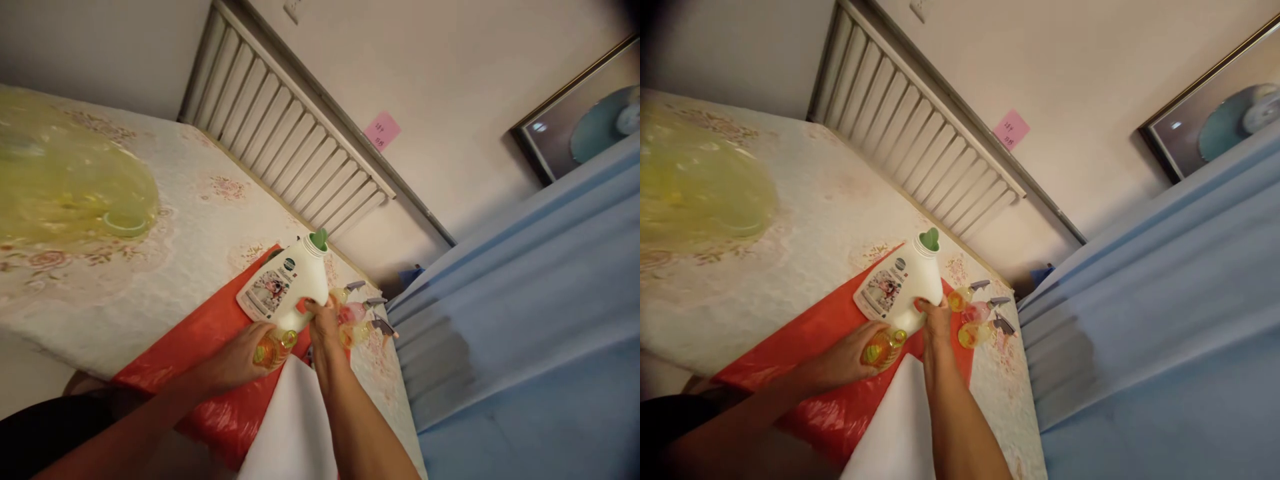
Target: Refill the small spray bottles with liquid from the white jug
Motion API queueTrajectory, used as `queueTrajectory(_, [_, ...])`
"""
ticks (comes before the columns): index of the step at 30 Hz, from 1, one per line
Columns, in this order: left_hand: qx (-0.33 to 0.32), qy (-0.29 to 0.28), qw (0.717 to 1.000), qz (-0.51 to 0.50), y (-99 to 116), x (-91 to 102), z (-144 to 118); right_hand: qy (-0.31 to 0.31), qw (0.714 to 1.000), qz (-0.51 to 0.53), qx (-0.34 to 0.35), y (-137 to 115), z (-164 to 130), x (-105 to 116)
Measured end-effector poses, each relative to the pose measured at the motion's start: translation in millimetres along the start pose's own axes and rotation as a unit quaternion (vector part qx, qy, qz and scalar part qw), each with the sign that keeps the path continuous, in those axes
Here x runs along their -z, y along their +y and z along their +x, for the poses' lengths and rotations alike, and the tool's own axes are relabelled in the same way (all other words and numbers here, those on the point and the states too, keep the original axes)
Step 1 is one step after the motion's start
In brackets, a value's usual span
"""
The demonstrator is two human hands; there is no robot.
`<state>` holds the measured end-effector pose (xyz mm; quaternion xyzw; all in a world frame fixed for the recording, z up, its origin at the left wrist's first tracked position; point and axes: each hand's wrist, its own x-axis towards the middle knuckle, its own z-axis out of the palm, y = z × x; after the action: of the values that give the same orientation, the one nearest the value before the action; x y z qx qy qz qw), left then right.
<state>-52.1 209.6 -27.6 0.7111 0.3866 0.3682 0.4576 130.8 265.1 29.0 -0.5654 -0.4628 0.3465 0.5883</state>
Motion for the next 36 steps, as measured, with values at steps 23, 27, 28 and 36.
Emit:
queueTrajectory(23, [0.021, -0.054, 0.998, 0.031, -15, -1.6, 2, -0.045, 0.88, -0.458, -0.115, 29, -61, 98])
queueTrajectory(27, [0.015, -0.054, 0.998, 0.023, -14, -0.2, 1, -0.014, 0.894, -0.441, -0.071, 14, -49, 98])
queueTrajectory(28, [0.011, -0.052, 0.998, 0.018, -13, -0.1, 1, -0.005, 0.902, -0.429, -0.051, 6, -45, 99])
queueTrajectory(36, [0.0, -0.032, 0.999, 0.019, -11, -1.4, 1, 0.013, 0.965, -0.237, 0.109, -84, -51, 84])
